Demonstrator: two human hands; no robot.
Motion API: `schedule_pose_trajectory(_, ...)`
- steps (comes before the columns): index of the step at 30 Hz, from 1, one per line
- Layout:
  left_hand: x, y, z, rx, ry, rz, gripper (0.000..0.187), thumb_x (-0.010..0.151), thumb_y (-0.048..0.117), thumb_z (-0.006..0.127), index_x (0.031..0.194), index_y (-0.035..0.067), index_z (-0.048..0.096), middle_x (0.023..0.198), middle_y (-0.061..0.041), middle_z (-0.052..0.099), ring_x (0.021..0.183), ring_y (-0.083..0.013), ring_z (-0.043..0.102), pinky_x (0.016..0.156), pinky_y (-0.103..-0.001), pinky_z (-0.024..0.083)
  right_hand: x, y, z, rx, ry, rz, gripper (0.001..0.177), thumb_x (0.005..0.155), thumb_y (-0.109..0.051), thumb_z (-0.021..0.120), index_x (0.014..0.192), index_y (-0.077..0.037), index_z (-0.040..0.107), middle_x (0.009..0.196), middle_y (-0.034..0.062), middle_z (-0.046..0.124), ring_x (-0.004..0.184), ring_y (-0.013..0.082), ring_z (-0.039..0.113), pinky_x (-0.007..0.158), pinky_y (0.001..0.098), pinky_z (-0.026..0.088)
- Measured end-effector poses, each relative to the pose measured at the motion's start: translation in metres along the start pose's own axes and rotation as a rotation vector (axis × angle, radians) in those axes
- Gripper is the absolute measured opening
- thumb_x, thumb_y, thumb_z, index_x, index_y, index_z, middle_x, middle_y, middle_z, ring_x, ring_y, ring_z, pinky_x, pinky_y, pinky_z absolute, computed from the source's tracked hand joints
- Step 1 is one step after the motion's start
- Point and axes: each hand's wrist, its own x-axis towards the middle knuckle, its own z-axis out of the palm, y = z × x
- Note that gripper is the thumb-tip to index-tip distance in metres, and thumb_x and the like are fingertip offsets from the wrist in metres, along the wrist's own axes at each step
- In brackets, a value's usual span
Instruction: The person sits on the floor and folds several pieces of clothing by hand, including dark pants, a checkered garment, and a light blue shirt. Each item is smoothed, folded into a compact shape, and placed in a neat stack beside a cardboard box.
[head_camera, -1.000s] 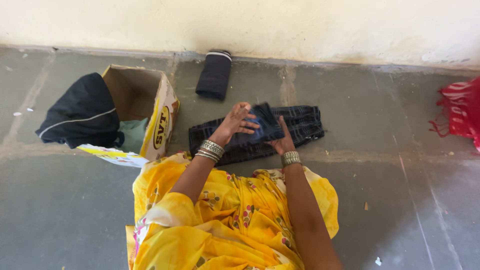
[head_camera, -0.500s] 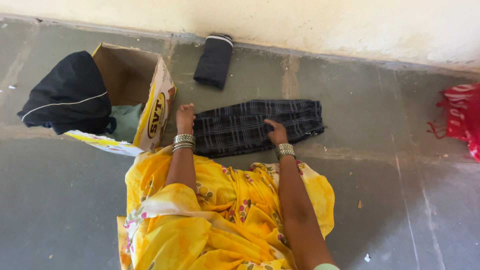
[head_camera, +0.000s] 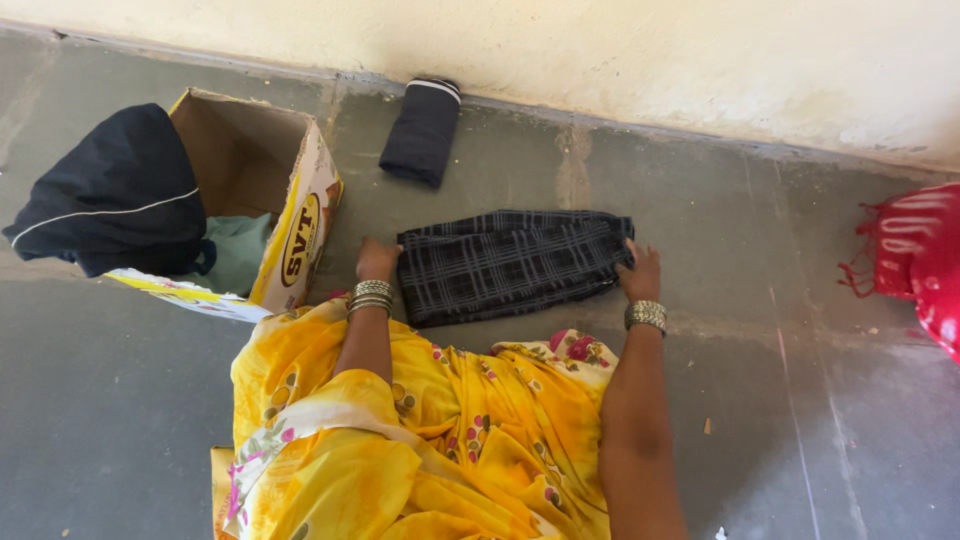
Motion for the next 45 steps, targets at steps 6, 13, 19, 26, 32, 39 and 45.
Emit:
schedule_pose_trajectory(6,-0.012,-0.006,0.014,0.004,-0.094,0.020,0.073,0.074,0.030,0.092,0.125,-0.007,0.054,0.122,-0.030,0.067,0.114,-0.0399,0.067,0.097,-0.045,0.054,0.001,0.011,0.029,-0.285,0.118,0.084,0.053,0.084,-0.017,0.070,0.137,-0.021,0.065,0.155,0.0200,0.048,0.143,0.0421,0.043,0.111,0.0529,0.041)
schedule_pose_trajectory(13,-0.014,-0.002,0.030,-0.098,-0.393,-0.199,0.047,0.082,0.019,0.082,0.117,-0.007,0.064,0.110,-0.025,0.072,0.088,-0.0342,0.069,0.080,-0.050,0.057,0.000,-0.017,0.067,-0.356,-0.083,-0.083,0.064,0.087,-0.016,0.062,0.149,-0.033,0.054,0.166,0.0098,0.034,0.152,0.0455,0.028,0.113,0.0670,0.033)
schedule_pose_trajectory(19,-0.024,0.033,-0.020,-0.586,-0.204,0.047,0.038,0.083,0.010,0.077,0.116,-0.004,0.067,0.105,-0.020,0.074,0.084,-0.0264,0.070,0.075,-0.041,0.057,-0.014,-0.046,0.103,-0.432,-0.527,0.000,0.080,0.087,-0.027,0.061,0.159,-0.045,0.029,0.171,0.0087,0.014,0.152,0.0524,0.014,0.118,0.0676,0.022)
schedule_pose_trajectory(26,-0.096,0.070,-0.146,-0.825,-0.231,0.141,0.041,0.087,0.009,0.072,0.124,-0.009,0.067,0.109,-0.020,0.075,0.085,-0.0241,0.073,0.076,-0.037,0.061,-0.053,-0.148,0.123,-0.292,-0.667,-0.134,0.078,0.094,-0.069,0.053,0.161,-0.039,0.025,0.171,0.0112,0.019,0.155,0.0483,0.016,0.119,0.0702,0.021)
schedule_pose_trajectory(32,-0.142,0.108,-0.118,-0.810,-0.514,0.221,0.060,0.087,0.015,0.071,0.141,0.002,0.051,0.101,-0.016,0.073,0.082,-0.0237,0.075,0.076,-0.034,0.064,-0.081,-0.236,0.075,0.818,-0.756,-0.108,0.107,0.085,-0.057,0.073,0.163,-0.016,0.012,0.165,0.0240,0.025,0.151,0.0404,0.033,0.120,0.0502,0.032)
schedule_pose_trajectory(39,-0.116,0.090,-0.058,-0.745,-0.715,0.164,0.047,0.100,0.022,0.053,0.143,0.004,0.045,0.085,-0.013,0.072,0.076,-0.0229,0.076,0.066,-0.036,0.064,-0.073,-0.210,0.083,0.931,-0.583,0.387,0.110,0.070,-0.014,0.077,0.163,-0.027,0.018,0.154,0.0224,0.044,0.133,0.0417,0.056,0.105,0.0523,0.049)
schedule_pose_trajectory(45,-0.063,0.055,-0.033,-0.848,-0.273,0.085,0.034,0.100,0.020,0.059,0.130,0.004,0.063,0.084,-0.008,0.070,0.069,-0.0171,0.071,0.055,-0.029,0.056,-0.067,-0.177,0.141,0.566,-0.489,-0.012,0.089,0.073,0.004,0.079,0.153,-0.015,0.046,0.159,0.0128,0.047,0.146,0.0260,0.045,0.120,0.0341,0.038)
